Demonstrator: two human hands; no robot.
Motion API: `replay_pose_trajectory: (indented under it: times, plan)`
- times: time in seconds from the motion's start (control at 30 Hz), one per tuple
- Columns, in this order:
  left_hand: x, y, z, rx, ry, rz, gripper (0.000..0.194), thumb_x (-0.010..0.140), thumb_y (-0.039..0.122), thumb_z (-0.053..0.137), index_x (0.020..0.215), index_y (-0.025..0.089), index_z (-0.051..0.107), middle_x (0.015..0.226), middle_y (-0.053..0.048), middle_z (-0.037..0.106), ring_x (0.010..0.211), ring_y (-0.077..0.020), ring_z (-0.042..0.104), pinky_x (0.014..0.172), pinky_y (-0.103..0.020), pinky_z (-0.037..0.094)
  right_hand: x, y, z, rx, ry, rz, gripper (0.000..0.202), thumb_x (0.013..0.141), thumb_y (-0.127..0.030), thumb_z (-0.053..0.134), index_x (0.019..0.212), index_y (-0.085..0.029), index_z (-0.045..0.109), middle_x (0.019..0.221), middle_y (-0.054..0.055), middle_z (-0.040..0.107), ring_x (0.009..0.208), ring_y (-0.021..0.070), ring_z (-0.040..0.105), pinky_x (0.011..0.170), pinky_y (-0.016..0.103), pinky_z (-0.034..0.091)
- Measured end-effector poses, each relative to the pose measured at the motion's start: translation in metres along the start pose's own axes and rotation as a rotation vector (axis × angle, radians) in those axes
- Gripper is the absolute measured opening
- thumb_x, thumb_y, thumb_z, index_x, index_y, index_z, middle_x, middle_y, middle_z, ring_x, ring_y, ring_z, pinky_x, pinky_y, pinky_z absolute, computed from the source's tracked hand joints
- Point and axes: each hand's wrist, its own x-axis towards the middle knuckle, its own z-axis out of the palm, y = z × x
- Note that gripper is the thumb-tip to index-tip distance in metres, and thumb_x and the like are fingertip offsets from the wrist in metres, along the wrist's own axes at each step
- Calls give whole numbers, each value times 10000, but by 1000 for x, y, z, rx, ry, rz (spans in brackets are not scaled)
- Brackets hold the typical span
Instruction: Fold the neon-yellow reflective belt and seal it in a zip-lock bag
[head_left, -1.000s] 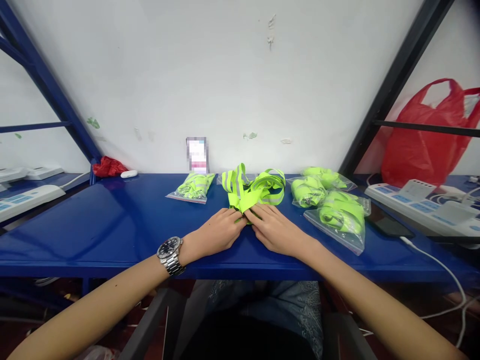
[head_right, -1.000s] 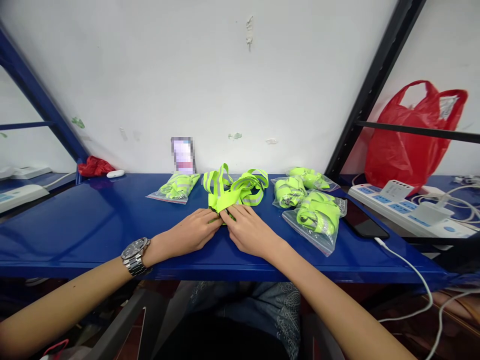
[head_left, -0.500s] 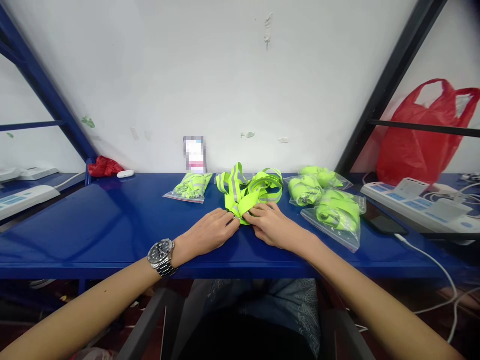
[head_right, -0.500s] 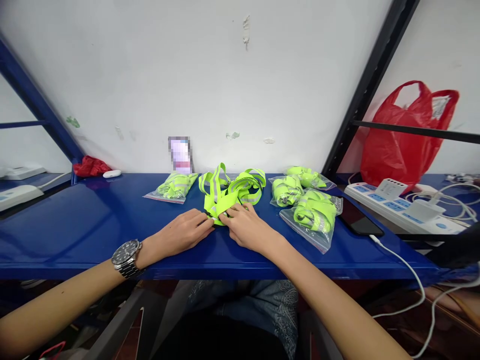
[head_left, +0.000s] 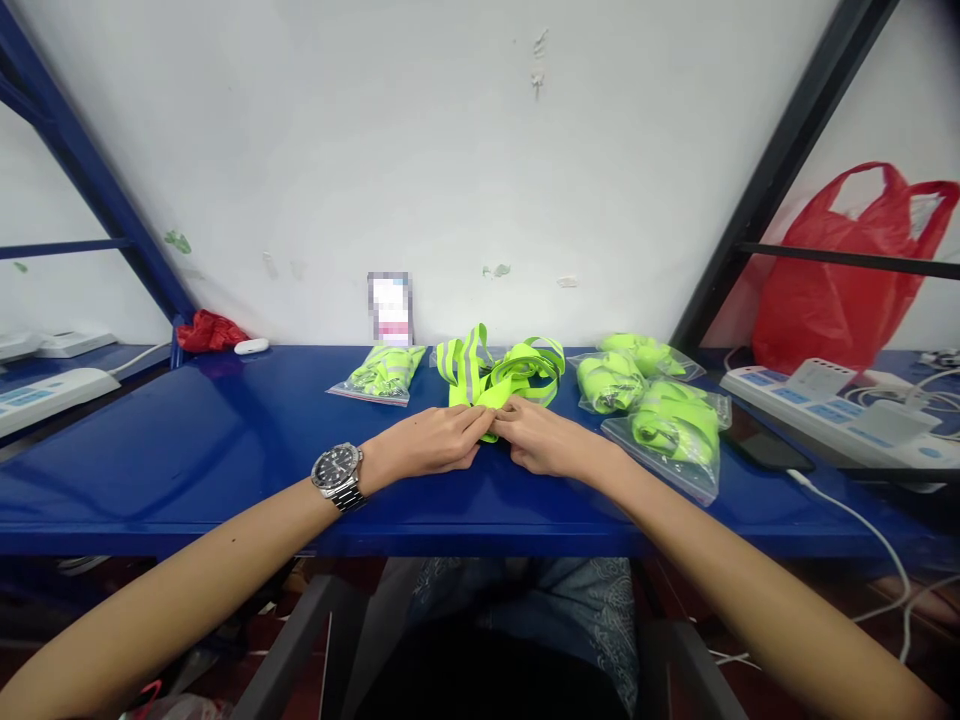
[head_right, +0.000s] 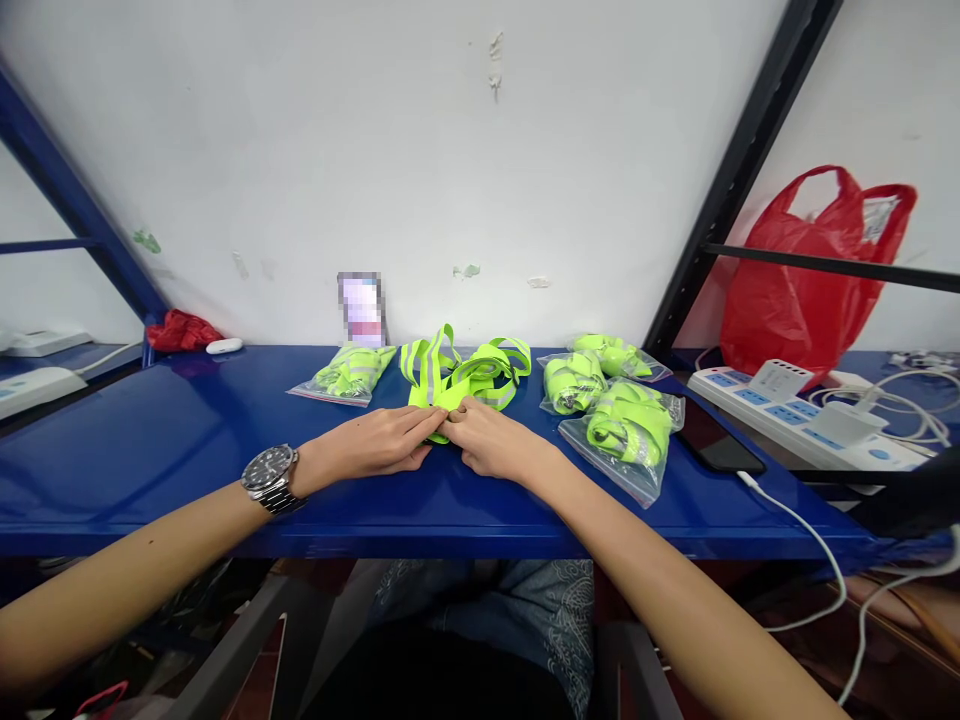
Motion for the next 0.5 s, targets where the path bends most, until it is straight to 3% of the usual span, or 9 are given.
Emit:
replay_pose_trajectory:
  times: [0.27,0.37,0.5]
  plan:
    - [0,10,4,123,213,5,433,981,183,407,1386,53,325,1247,-217,617,1145,-289,634,939,-410,569,-6,-1,-9,197,-13,87,357,773,-54,509,1110,-124,606,922,96,566,888,223,478,783,330,429]
    - [0,14,-1,40,231,9,450,998,234,429,1392,47,319,1229,-230,620,1125,-300,637,902,-423,578,-5,-3,-20,294,-64,118,369,757,-68,515,1104,-132,628,844,60,551,845,202,480,734,294,404]
    - [-4,19,-6,-135,226,-55,401,1007,250,423,1368,81,376,1143,-202,646,1025,-268,654,827,-406,575,-5,-1,-34,394,-81,105,292,723,-64,525,960,-138,679,717,3,536,686,146,443,644,265,345]
